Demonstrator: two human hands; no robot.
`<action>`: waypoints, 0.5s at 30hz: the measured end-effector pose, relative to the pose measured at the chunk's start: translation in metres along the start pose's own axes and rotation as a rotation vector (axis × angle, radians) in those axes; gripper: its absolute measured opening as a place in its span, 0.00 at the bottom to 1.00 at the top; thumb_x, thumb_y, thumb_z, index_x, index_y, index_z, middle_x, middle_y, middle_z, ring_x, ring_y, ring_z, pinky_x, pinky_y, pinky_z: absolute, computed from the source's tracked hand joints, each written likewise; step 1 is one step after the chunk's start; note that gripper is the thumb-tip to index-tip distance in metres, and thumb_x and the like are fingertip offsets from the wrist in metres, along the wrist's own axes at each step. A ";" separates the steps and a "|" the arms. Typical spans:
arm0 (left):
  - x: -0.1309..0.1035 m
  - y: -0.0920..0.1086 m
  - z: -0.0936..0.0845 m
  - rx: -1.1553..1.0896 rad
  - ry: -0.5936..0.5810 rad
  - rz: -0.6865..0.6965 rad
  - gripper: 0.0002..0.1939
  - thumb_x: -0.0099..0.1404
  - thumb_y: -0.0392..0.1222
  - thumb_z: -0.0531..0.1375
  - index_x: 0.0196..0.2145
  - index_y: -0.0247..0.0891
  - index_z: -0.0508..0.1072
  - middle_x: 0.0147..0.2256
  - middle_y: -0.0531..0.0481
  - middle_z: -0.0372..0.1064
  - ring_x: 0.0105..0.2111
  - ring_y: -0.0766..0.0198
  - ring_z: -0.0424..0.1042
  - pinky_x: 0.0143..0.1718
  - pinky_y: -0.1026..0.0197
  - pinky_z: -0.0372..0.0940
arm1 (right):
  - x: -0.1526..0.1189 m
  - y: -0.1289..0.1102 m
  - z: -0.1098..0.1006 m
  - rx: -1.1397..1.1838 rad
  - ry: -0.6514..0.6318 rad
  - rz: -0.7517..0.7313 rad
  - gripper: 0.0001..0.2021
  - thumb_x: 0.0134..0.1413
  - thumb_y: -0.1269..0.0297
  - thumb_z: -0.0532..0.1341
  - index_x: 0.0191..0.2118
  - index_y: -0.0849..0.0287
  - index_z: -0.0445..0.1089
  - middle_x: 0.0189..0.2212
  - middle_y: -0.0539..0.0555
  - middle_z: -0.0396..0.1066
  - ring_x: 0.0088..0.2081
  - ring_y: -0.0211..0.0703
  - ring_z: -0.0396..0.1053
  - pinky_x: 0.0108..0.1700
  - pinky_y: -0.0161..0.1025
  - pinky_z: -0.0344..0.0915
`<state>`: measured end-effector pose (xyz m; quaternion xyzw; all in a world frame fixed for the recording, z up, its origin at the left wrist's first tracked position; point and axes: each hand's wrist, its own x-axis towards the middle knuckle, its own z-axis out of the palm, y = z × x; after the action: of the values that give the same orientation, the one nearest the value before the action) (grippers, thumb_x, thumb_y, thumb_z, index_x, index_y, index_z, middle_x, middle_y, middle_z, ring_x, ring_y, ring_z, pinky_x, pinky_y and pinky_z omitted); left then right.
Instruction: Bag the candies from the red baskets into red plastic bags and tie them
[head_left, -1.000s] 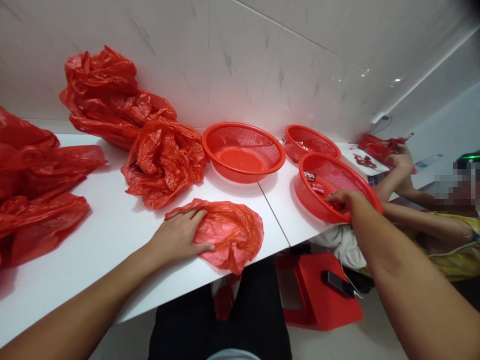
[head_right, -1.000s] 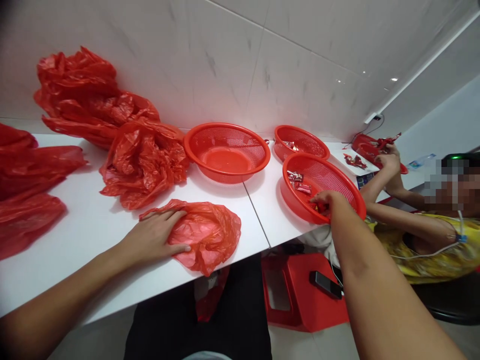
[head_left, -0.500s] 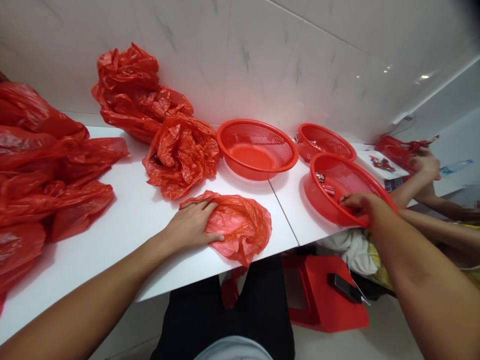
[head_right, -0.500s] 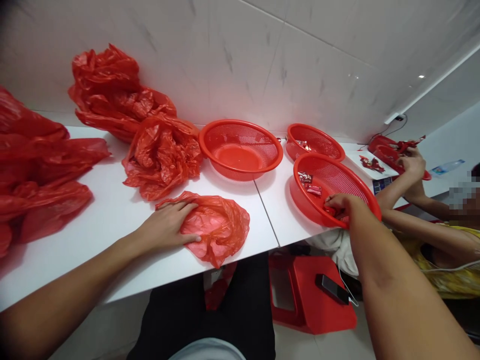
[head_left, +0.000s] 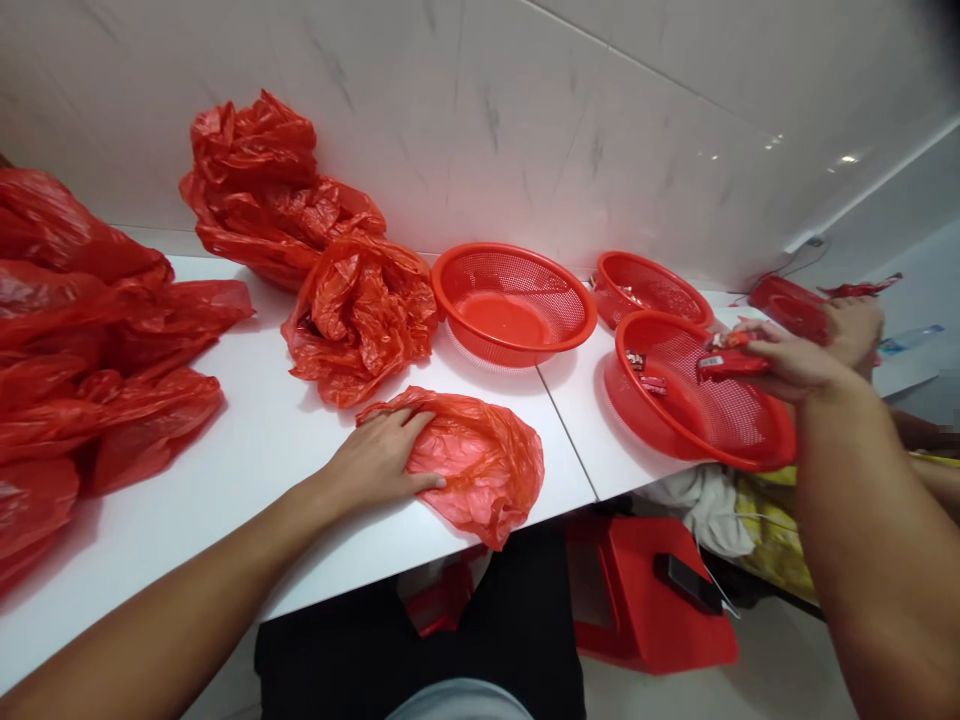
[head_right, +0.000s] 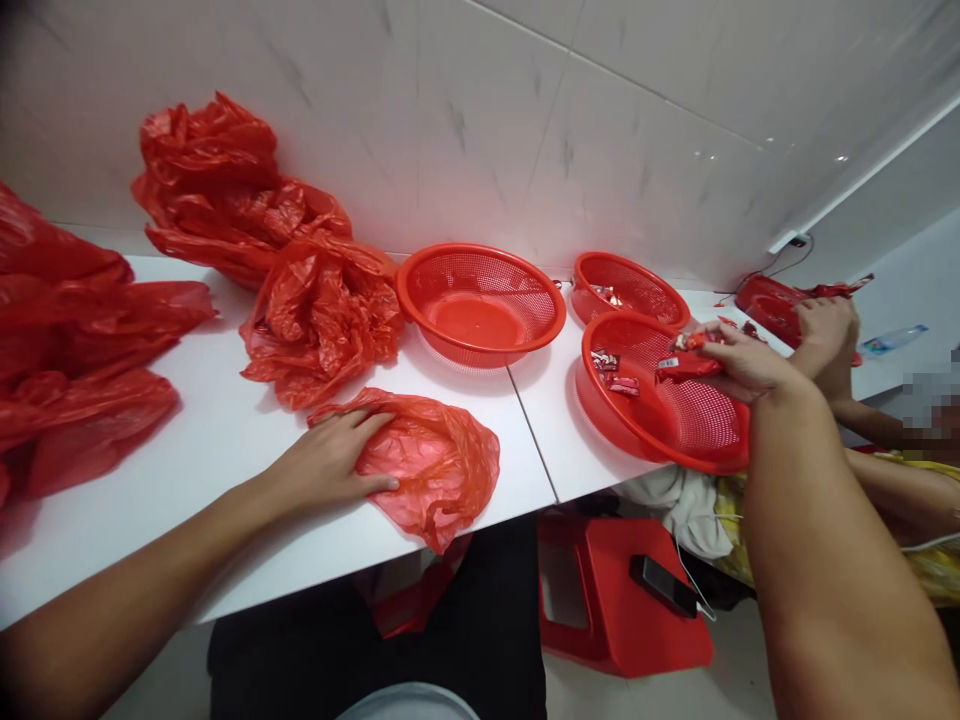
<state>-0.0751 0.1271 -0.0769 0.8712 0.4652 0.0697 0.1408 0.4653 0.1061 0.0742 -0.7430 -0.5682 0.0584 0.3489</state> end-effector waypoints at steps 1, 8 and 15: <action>0.000 0.000 0.000 -0.001 -0.002 0.004 0.48 0.59 0.65 0.66 0.70 0.36 0.64 0.67 0.32 0.63 0.66 0.35 0.64 0.67 0.39 0.58 | -0.001 -0.019 0.002 0.067 -0.044 0.018 0.09 0.62 0.72 0.61 0.31 0.54 0.64 0.36 0.61 0.77 0.33 0.43 0.75 0.34 0.44 0.70; -0.002 0.003 -0.002 0.005 -0.025 0.039 0.49 0.58 0.63 0.68 0.70 0.37 0.63 0.68 0.33 0.61 0.68 0.35 0.60 0.68 0.38 0.55 | -0.084 -0.181 0.109 0.532 -0.630 -0.487 0.12 0.52 0.66 0.67 0.42 0.52 0.66 0.44 0.52 0.74 0.39 0.42 0.73 0.38 0.40 0.70; -0.005 -0.007 -0.008 -0.091 -0.013 0.069 0.47 0.55 0.57 0.70 0.68 0.39 0.64 0.65 0.36 0.65 0.65 0.38 0.65 0.63 0.43 0.62 | -0.136 -0.218 0.248 -0.038 -0.966 -0.755 0.08 0.50 0.71 0.68 0.36 0.54 0.74 0.44 0.52 0.73 0.42 0.45 0.71 0.41 0.40 0.69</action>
<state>-0.0858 0.1283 -0.0717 0.8799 0.4302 0.0900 0.1805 0.1233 0.1222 -0.0265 -0.3862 -0.8870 0.2508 0.0355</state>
